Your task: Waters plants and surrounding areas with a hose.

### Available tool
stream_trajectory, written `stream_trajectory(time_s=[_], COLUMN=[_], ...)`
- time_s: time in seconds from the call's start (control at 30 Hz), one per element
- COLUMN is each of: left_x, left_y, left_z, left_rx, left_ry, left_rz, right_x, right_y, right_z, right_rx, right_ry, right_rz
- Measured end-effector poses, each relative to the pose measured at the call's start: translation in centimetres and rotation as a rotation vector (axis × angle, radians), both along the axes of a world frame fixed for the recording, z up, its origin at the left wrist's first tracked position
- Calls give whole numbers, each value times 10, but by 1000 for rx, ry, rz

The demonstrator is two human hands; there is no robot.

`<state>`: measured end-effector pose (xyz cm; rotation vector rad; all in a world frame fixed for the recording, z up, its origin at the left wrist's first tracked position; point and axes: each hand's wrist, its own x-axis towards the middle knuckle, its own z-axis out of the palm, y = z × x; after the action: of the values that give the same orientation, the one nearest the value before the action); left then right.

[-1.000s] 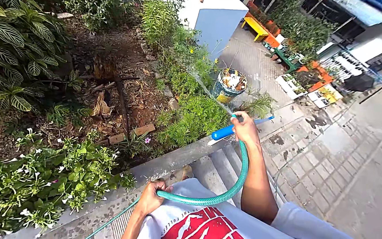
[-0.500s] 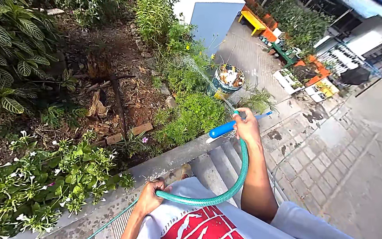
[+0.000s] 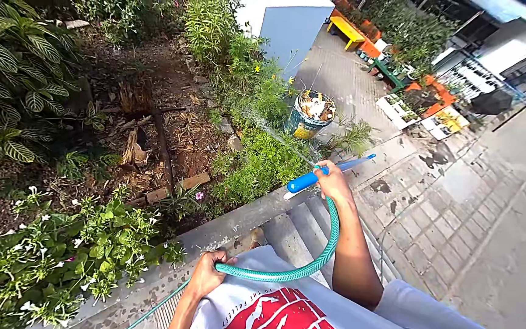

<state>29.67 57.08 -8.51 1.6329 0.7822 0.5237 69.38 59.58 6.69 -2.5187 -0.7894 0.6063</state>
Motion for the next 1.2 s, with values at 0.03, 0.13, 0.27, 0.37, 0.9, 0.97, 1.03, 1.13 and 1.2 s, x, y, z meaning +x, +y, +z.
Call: stream_trajectory(time_s=[0.03,0.13,0.27,0.37,0.9,0.97,1.03,1.13,1.2], left_x=[1,3,7,8,11,12,13,14,15], left_y=[0,0,0,0,2,3,5,7,8], left_z=[0,-1,0,0,2,2,1,2,2], left_rx=[1,9,4,-1,5,-2,1,15,11], left_ry=[1,0,3,2,-4,-13,-16,-3,-14], left_rz=[0,4,-1,-13,-26,-31,-34,-41,-42], right_x=[1,4,7,7,14,15,18,21,21], right_y=[0,-1,-2,-2,-6,-8,-10,-12,-14], right_z=[-1,-5,-8,-7,4,5,6,7,7], right_rx=[-10,-54,-81,-81,-27,-18,-6,13,17], right_ry=[0,4,17,17,-54,-71,-85,-91,-86], right_rz=[0,21,19,22,-103,-132,-150,-158,-158])
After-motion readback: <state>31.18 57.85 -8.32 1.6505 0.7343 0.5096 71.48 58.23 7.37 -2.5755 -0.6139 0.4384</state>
